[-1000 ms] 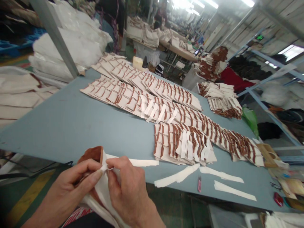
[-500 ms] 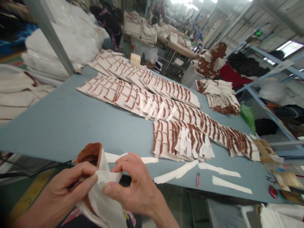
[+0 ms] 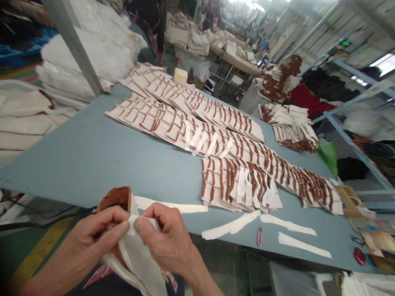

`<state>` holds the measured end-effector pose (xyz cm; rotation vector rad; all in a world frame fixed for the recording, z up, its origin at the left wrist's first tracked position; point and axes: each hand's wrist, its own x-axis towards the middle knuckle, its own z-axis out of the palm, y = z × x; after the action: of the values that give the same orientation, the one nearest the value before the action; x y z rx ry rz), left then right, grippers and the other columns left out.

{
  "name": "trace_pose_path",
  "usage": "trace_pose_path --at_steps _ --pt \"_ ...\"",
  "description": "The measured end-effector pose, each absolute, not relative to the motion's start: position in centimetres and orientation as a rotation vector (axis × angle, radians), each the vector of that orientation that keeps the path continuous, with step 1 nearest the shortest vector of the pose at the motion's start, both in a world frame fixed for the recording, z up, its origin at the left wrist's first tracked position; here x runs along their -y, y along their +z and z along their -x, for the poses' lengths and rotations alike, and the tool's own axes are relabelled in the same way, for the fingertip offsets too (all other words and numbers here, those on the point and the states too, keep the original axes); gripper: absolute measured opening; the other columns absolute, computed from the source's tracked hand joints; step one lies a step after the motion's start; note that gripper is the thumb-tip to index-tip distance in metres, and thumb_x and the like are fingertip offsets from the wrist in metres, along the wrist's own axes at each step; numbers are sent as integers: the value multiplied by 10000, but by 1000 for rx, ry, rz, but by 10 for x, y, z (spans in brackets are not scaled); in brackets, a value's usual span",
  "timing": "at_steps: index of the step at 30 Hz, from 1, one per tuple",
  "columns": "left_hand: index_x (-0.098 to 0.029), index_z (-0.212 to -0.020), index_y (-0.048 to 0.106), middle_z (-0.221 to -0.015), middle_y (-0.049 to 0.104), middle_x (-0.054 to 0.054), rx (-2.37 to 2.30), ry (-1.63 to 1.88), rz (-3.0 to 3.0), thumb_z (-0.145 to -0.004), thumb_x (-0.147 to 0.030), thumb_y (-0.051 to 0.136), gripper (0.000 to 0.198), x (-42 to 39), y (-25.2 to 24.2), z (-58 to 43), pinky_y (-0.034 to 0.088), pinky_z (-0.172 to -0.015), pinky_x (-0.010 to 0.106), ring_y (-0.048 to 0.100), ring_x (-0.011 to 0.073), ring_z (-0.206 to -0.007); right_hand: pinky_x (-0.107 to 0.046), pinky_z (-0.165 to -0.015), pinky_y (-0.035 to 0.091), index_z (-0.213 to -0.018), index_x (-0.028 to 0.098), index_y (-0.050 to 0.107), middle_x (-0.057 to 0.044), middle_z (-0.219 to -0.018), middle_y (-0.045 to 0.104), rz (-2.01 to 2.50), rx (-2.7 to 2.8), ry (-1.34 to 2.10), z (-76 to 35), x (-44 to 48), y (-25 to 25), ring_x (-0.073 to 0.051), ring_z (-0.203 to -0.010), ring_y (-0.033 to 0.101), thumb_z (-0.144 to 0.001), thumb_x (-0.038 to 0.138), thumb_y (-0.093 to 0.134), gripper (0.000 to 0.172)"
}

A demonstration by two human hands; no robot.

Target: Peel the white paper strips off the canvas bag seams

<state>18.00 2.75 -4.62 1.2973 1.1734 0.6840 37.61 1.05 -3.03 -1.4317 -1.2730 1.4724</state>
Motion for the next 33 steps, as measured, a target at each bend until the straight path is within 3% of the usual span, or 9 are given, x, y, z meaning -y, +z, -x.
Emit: trace_pose_path --at_steps 4,6,9,11,14,20,23,27,33 --pt "-239 -781 711 -644 610 -46 -1373 764 -1295 -1002 -593 629 426 -30 -46 -179 403 -585 255 530 166 -597 -257 -574 335 -762 232 559 76 -614 461 1407 1065 1514 -369 -4 -41 -113 -579 369 -982 756 687 583" --pt "-246 -869 700 -671 652 -42 -1427 767 -1290 -1031 -621 589 423 -33 -51 -176 445 -631 271 587 187 -628 -265 -574 343 -770 227 580 65 -627 482 1436 1053 1506 -367 4 -40 -120 -584 385 -1006 765 664 593" --pt "-254 -887 609 -663 633 -52 -1412 739 -1275 -1053 -676 554 457 -37 -58 -173 485 -630 278 608 192 -613 -300 -656 443 -821 233 659 2 -764 645 1447 1298 1295 -366 16 -32 -169 -696 572 -1096 542 652 414" --pt "-259 -848 558 -656 595 -60 -1393 765 -1281 -1047 -678 561 464 -39 -59 -175 475 -586 273 572 178 -580 -354 -818 534 -889 253 694 -53 -991 767 1384 1509 1024 -363 22 -29 -225 -919 712 -1100 356 657 237" --pt "-264 -777 518 -648 537 -68 -1430 870 -1293 -1022 -638 589 453 -43 -53 -184 429 -537 265 500 156 -549 -430 -969 562 -971 269 687 -96 -1224 791 1353 1733 638 -355 26 -37 -275 -1130 739 -1043 190 685 106" --pt "-258 -770 546 -631 549 -57 -1358 886 -1290 -1057 -642 546 480 -46 -52 -186 422 -525 255 495 160 -561 -359 -727 495 -950 252 607 -45 -935 762 1422 1895 320 -353 27 -56 -224 -800 678 -1034 100 650 180" --pt "-239 -828 633 -722 651 -20 -1185 780 -1324 -1122 -642 440 535 -47 -52 -176 489 -579 255 574 176 -633 -342 -725 487 -938 248 596 -38 -920 750 1402 1920 319 -360 25 -52 -215 -791 670 -1057 90 630 201" --pt "-219 -794 707 -713 703 -10 -1150 625 -1379 -1041 -545 606 420 -51 -47 -169 510 -601 247 612 177 -636 -334 -741 497 -928 239 598 -40 -940 758 1391 1949 316 -366 22 -51 -211 -806 672 -1070 96 615 202" --pt "-207 -782 755 -759 731 12 -1088 644 -1395 -1059 -500 578 440 -55 -46 -165 511 -636 238 643 178 -675 -286 -801 531 -923 250 613 -9 -995 736 1368 1637 577 -362 22 -44 -171 -896 708 -1071 129 614 192"
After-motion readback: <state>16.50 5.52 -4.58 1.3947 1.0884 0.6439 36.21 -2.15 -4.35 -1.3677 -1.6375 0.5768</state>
